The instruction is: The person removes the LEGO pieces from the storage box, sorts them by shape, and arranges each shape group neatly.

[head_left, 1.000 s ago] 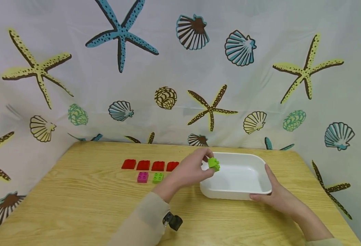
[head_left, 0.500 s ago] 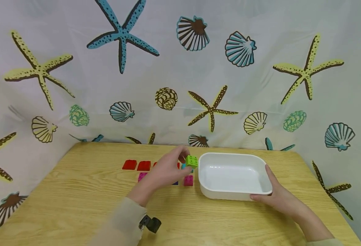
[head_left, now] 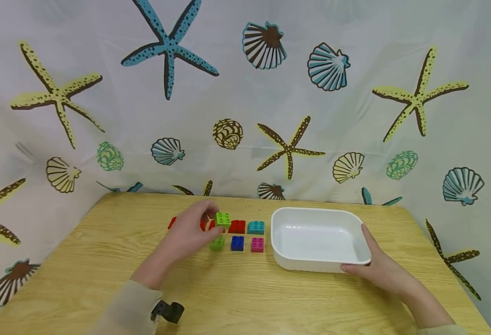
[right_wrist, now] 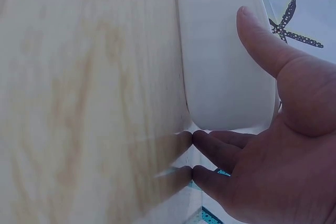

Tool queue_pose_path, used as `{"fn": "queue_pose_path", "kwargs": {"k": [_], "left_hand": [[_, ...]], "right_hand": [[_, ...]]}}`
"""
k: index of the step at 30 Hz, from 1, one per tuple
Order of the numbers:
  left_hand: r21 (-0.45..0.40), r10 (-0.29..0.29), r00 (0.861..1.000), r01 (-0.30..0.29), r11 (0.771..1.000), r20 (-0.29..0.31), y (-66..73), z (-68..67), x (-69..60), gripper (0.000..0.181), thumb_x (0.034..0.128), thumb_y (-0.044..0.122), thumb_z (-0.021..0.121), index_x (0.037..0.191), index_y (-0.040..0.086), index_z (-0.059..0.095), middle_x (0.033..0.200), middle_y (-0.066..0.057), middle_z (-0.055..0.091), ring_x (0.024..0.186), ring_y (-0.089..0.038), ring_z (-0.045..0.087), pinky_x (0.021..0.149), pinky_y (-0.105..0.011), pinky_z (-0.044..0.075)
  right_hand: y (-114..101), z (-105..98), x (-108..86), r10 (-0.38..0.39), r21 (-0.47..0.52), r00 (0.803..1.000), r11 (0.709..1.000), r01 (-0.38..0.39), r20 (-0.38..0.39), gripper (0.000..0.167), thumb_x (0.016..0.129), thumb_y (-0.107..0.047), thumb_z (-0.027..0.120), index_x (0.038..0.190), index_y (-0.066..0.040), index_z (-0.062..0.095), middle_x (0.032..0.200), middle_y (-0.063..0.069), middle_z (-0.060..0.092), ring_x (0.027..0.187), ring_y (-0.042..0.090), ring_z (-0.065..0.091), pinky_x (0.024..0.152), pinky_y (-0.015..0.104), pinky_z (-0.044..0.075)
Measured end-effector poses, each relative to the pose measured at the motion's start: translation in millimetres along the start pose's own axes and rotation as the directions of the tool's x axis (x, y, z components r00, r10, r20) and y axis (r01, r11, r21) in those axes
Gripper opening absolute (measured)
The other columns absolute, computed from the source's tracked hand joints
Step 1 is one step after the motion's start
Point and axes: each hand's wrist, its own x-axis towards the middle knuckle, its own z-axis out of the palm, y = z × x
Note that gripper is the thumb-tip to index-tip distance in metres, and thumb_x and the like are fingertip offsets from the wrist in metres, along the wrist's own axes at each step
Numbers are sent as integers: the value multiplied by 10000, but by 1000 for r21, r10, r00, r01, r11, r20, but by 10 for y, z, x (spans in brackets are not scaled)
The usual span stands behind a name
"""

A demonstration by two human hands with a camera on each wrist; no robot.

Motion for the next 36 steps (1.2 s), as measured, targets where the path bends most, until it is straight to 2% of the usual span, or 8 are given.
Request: {"fn": "queue_pose_path", "kwargs": {"k": [5, 10, 17, 22, 26, 31, 36], "left_hand": [[18, -46, 999, 46, 999, -20, -201, -144, -119, 344, 1013, 181, 812, 1291, 77, 638, 1169, -96, 673, 1043, -295, 602, 883, -451, 549], [31, -86, 995, 87, 996, -40, -364, -254, -232, 382, 1014, 180, 815, 1324, 48, 635, 1234, -146, 692, 1130, -348, 635, 981, -540, 573], [117, -72, 996, 77, 990, -50, -654, -378, -312, 421, 1019, 167, 821, 1376, 5, 667, 1262, -189, 709, 1146, -393, 634, 989, -583, 562], [153, -79, 996, 82, 985, -29, -830, -420, -343, 407, 1021, 144, 814, 1371, -14, 683, 1219, -187, 724, 1099, -383, 643, 953, -563, 561], [160, -110, 994, 109, 981, -4, -948, -425, -373, 405, 1017, 140, 818, 1372, -9, 691, 1151, -143, 738, 1046, -337, 650, 916, -528, 565], [163, -154, 988, 147, 976, 28, -1083, -437, -407, 437, 1030, 164, 808, 1420, 11, 681, 1127, -106, 732, 1012, -304, 644, 910, -522, 564], [159, -186, 979, 171, 972, 79, -1168, -417, -436, 426, 1038, 157, 797, 1428, 25, 689, 1148, -113, 733, 1035, -318, 640, 959, -558, 560]], "right_hand": [[19, 1, -12, 7, 2, 1000, 1000, -7, 3, 1381, 974, -474, 857, 1719, -115, -250, 1752, 417, -26, 1589, 632, 146, 1262, 757, 180], [41, 10, -21, 7, 2, 1000, 1000, -7, -1, 1386, 970, -463, 864, 1719, -114, -249, 1748, 423, -23, 1588, 633, 147, 1264, 756, 174], [75, 10, -21, -13, 16, 1000, 1000, 13, -6, 1387, 968, -430, 873, 1720, -123, -251, 1742, 433, -28, 1589, 640, 123, 1261, 762, 163], [63, 1, -16, -34, 26, 999, 999, 34, -11, 1388, 967, -404, 877, 1717, -116, -254, 1743, 431, -36, 1590, 637, 114, 1259, 766, 158], [42, 1, -15, -38, 22, 999, 999, 38, -11, 1388, 967, -401, 878, 1717, -111, -253, 1746, 426, -33, 1590, 631, 126, 1260, 761, 164], [4, -6, -22, -25, 3, 1000, 1000, 25, -10, 1389, 964, -434, 875, 1721, -115, -245, 1749, 422, -28, 1587, 640, 133, 1255, 770, 172], [-2, 11, -39, -17, 4, 1000, 1000, 17, -1, 1390, 963, -438, 875, 1721, -110, -243, 1748, 424, -30, 1588, 639, 126, 1256, 771, 164]]}}
